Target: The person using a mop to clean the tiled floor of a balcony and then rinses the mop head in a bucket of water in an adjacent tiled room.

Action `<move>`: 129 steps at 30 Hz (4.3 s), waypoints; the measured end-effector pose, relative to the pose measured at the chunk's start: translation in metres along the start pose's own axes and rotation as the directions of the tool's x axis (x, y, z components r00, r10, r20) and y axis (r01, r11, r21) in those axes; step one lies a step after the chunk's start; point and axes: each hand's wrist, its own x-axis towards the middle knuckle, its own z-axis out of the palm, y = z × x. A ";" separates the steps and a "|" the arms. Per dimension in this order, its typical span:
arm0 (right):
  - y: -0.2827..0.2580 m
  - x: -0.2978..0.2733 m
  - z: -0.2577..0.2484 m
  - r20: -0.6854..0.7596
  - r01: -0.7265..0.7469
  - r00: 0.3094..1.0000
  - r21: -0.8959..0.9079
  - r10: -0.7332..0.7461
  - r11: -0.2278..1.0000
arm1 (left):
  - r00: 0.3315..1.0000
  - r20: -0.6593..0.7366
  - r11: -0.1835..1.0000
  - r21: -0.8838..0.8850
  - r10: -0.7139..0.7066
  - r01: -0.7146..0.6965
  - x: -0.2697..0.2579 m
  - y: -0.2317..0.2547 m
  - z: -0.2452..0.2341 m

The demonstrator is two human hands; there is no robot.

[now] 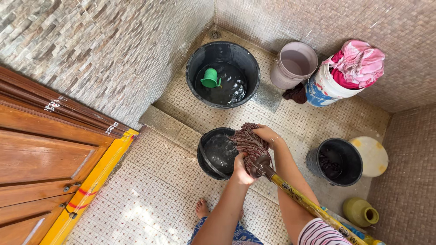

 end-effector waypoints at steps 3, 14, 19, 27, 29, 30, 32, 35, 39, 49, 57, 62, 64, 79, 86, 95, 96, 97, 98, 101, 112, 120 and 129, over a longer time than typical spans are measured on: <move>-0.017 -0.019 0.002 0.069 -0.003 0.998 -0.056 0.007 0.998 | 0.998 -0.042 0.999 0.005 0.037 -0.037 -0.001 -0.002 0.006; -0.038 -0.098 -0.007 0.367 0.088 0.919 0.172 -0.147 0.981 | 0.968 -0.192 0.979 0.158 0.162 -0.132 -0.022 -0.003 0.039; -0.039 -0.115 -0.003 0.344 0.199 0.912 0.108 -0.224 0.974 | 0.972 -0.181 0.978 0.173 0.150 -0.118 -0.029 -0.009 0.044; -0.010 -0.143 -0.019 0.220 0.160 0.929 0.486 -0.298 0.859 | 0.956 -0.279 0.965 0.263 0.088 -0.012 -0.034 0.016 0.071; -0.007 -0.139 -0.018 0.206 0.166 0.930 0.505 -0.305 0.847 | 0.939 -0.329 0.968 0.252 0.096 -0.011 -0.029 0.011 0.068; -0.006 -0.138 -0.018 0.189 0.170 0.941 0.447 -0.279 0.878 | 0.930 -0.354 0.970 0.245 0.100 -0.012 -0.025 0.008 0.065; -0.014 -0.131 -0.014 0.154 0.177 0.959 0.322 -0.237 0.930 | 0.939 -0.327 0.972 0.234 0.104 -0.026 -0.019 0.004 0.056; -0.020 -0.126 -0.008 0.142 0.162 0.972 0.177 -0.188 0.971 | 0.954 -0.277 0.955 0.295 0.112 -0.026 -0.008 0.007 0.044; -0.020 -0.108 -0.010 0.143 0.195 0.962 0.247 -0.235 0.949 | 0.996 -0.088 0.919 0.394 0.000 0.035 -0.010 0.023 0.039; -0.028 -0.109 -0.032 0.169 0.118 0.964 0.424 -0.207 0.898 | 0.924 -0.348 0.823 0.564 0.160 0.071 -0.035 0.090 0.030; -0.056 -0.158 -0.012 0.209 0.034 0.962 0.548 -0.177 0.836 | 0.960 0.082 0.868 0.413 0.266 -0.276 0.029 0.088 0.053; -0.070 -0.141 -0.005 0.202 0.111 0.961 0.338 -0.188 0.934 | 0.959 0.179 0.930 0.260 0.219 -0.261 0.016 0.066 0.068; -0.072 -0.133 -0.006 0.151 0.066 0.983 0.262 -0.109 0.963 | 0.957 0.165 0.938 0.218 0.237 -0.270 0.021 0.064 0.065; -0.102 -0.144 0.030 0.024 0.056 0.998 -0.014 -0.056 0.998 | 0.946 0.006 0.878 0.372 0.323 -0.302 0.128 0.078 -0.018; -0.077 -0.097 0.018 -0.066 0.170 0.983 -0.022 -0.171 0.985 | 0.922 -0.057 0.853 0.403 0.384 -0.330 0.132 0.079 -0.012; -0.056 -0.061 0.004 -0.115 0.219 0.936 -0.551 -0.334 0.805 | 0.911 0.114 0.548 0.767 0.396 -0.334 0.123 0.069 -0.008; -0.055 -0.061 0.003 -0.094 0.234 0.936 -0.556 -0.341 0.797 | 0.921 0.079 0.683 0.648 0.382 -0.338 0.116 0.066 -0.004; -0.054 -0.061 0.002 -0.074 0.250 0.935 -0.559 -0.348 0.790 | 0.924 0.072 0.743 0.572 0.376 -0.347 0.108 0.064 0.000; -0.053 -0.060 0.002 -0.054 0.266 0.933 -0.562 -0.355 0.783 | 0.927 0.066 0.797 0.490 0.370 -0.353 0.101 0.062 0.005; -0.050 -0.058 -0.001 -0.009 0.307 0.912 -0.650 -0.410 0.696 | 0.932 0.126 0.855 0.373 0.339 -0.361 0.093 0.060 0.016; -0.056 -0.070 0.005 -0.134 0.242 0.913 -0.581 -0.385 0.777 | 0.949 -0.030 0.904 0.317 0.313 -0.288 0.047 0.047 0.050; -0.059 -0.080 0.013 -0.129 0.236 0.912 -0.613 -0.390 0.754 | 0.942 0.043 0.896 0.294 0.334 -0.331 0.054 0.048 0.032; -0.049 -0.065 0.005 -0.104 0.211 0.935 -0.601 -0.338 0.771 | 0.925 -0.082 0.900 0.277 0.371 -0.337 0.094 0.058 0.000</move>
